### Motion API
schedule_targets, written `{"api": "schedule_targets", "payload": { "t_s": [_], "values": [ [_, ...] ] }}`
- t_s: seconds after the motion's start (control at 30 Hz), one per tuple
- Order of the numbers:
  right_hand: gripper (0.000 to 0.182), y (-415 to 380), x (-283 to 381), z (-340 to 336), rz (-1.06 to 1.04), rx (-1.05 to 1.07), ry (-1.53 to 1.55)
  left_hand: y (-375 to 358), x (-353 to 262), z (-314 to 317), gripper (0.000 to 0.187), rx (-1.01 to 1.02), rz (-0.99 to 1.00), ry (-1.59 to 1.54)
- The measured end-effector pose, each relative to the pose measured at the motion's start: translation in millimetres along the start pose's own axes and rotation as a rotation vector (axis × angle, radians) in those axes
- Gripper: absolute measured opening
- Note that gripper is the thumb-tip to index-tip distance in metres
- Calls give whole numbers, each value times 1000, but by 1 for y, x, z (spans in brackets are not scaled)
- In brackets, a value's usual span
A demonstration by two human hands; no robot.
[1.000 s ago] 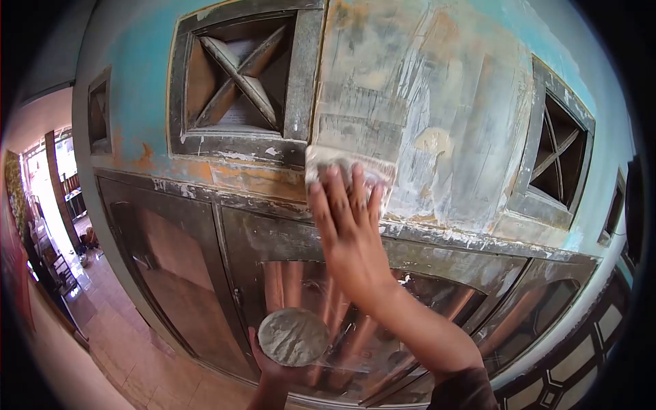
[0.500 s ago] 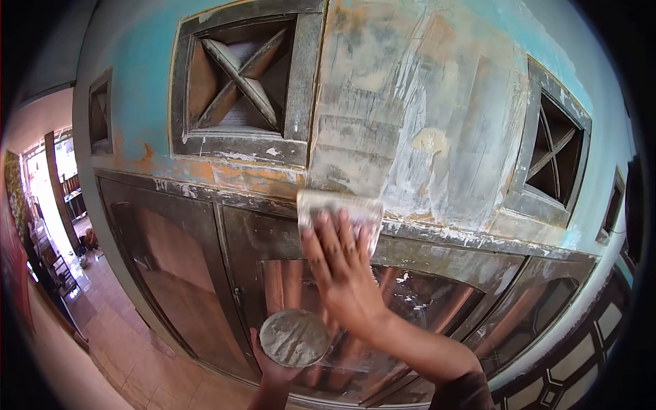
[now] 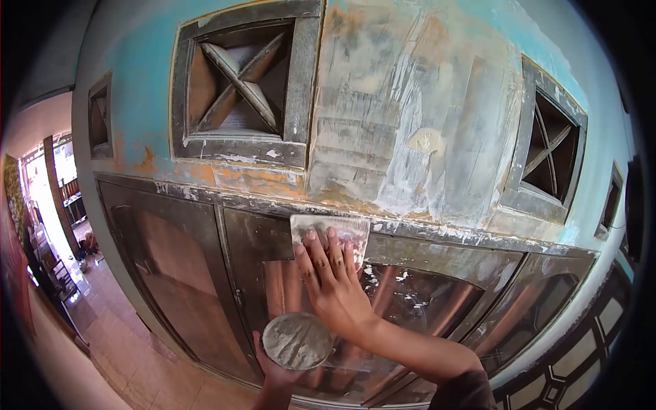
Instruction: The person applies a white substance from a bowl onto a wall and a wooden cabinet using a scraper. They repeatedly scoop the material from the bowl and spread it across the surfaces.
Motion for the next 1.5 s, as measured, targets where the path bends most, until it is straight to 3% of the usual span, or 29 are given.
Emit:
{"api": "schedule_targets", "payload": {
  "t_s": [0.13,0.3,0.43,0.5,0.67,0.87,0.93,0.97,1.0,1.07,1.13,1.2,1.23,1.3,1.43,1.5],
  "values": [
    [64,42,-22,-27,41,-68,-242,1,-1,-6,80,-77,48,82],
    [66,30,-33,28,105,-49,-303,5,3,-5,79,-125,61,111],
    [67,10,-19,29,103,-8,-248,-4,4,-3,79,-122,43,95],
    [68,-1,-5,17,72,42,-66,-3,3,0,79,-93,40,133],
    [62,31,-14,-25,6,-46,-185,3,1,-15,82,-105,53,140],
    [63,17,-26,8,-25,-21,-306,7,10,3,83,-139,56,118],
    [62,0,-12,-4,-71,75,-126,7,11,-5,83,-125,30,60],
    [67,-13,-6,-15,-65,18,71,7,11,-7,83,-98,-4,8],
    [67,-29,-3,-26,-60,25,77,4,10,-8,83,-107,-5,8],
    [79,-59,-9,-49,-31,90,619,2,14,-3,84,-43,-43,12],
    [70,-94,-33,-59,369,121,1054,0,17,-3,86,-5,-93,-48],
    [42,-141,-58,-25,608,-114,1322,-5,25,1,89,36,-149,-110],
    [42,-146,-59,-21,614,-115,1318,-6,30,8,88,34,-165,-120],
    [28,-162,-69,-15,888,-387,1590,-6,39,13,89,22,-202,-114],
    [24,-192,-70,-15,908,-421,1508,-14,59,36,86,191,-302,-283],
    [22,-199,-67,-23,902,-368,1331,-16,65,39,85,183,-316,-308]
  ]
}}
Point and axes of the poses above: each hand's wrist, its own y-axis towards the middle knuckle, its own z-axis out of the palm, x = y × z, the point moved 5 cm from there along y, towards the middle knuckle, and after that the axes turned 5 degrees about -y, right-handed, at the moved point
